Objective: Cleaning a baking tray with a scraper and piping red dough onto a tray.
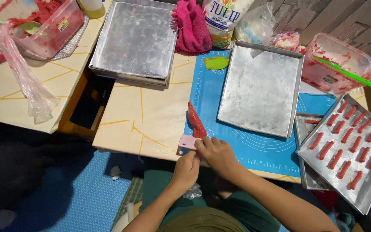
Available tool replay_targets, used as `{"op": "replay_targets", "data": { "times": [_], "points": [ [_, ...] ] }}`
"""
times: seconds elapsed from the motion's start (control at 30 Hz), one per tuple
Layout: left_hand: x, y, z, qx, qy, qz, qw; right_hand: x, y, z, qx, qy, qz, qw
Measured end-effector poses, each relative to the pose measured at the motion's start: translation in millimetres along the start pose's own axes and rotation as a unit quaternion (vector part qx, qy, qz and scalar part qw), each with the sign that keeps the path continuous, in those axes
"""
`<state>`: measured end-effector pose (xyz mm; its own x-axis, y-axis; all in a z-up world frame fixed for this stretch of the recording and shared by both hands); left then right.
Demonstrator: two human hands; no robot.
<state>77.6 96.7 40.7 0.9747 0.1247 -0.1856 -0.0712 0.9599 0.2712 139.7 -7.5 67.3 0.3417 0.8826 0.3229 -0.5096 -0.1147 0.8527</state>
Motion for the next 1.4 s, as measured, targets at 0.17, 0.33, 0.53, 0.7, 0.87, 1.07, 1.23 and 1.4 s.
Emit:
{"op": "replay_targets", "data": {
  "times": [0.17,0.33,0.53,0.7,0.87,1.07,1.23,1.4],
  "points": [
    [-4,-10,-26,-0.044,0.004,0.001,0.999,15,32,75,0.333,-0.213,-0.126,0.91],
    [-4,-6,-33,-0.202,0.099,-0.055,0.973,15,69,59,0.274,-0.141,-0.002,0.951],
    [6,-15,-53,-0.25,0.168,-0.058,0.952,9,30,17,0.202,0.008,-0.093,0.975],
    [4,-18,-67,-0.206,0.085,0.049,0.974,9,23,-2,0.108,0.038,-0.037,0.993],
    [-3,-15,-45,-0.173,0.021,0.052,0.983,14,17,2,0.108,0.008,-0.038,0.993],
    [-12,-9,-39,-0.194,0.027,0.066,0.978,20,23,-9,0.079,0.014,0.015,0.997],
    [-11,-5,-33,-0.222,0.012,0.043,0.974,31,25,14,0.134,-0.007,0.012,0.991],
    [-12,-14,-60,-0.372,0.189,-0.024,0.908,34,45,71,0.346,-0.18,-0.072,0.918]
  ]
}}
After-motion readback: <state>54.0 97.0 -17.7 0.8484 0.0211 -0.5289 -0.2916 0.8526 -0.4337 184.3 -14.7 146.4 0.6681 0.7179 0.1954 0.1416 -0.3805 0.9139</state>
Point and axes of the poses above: each hand's wrist, its own x-axis towards the middle knuckle, its own y-axis out of the back of the hand, z = x × y, the point moved 5 cm from there along x, towards the middle knuckle, and after that the axes turned 6 degrees about y, right-handed, at the moved point
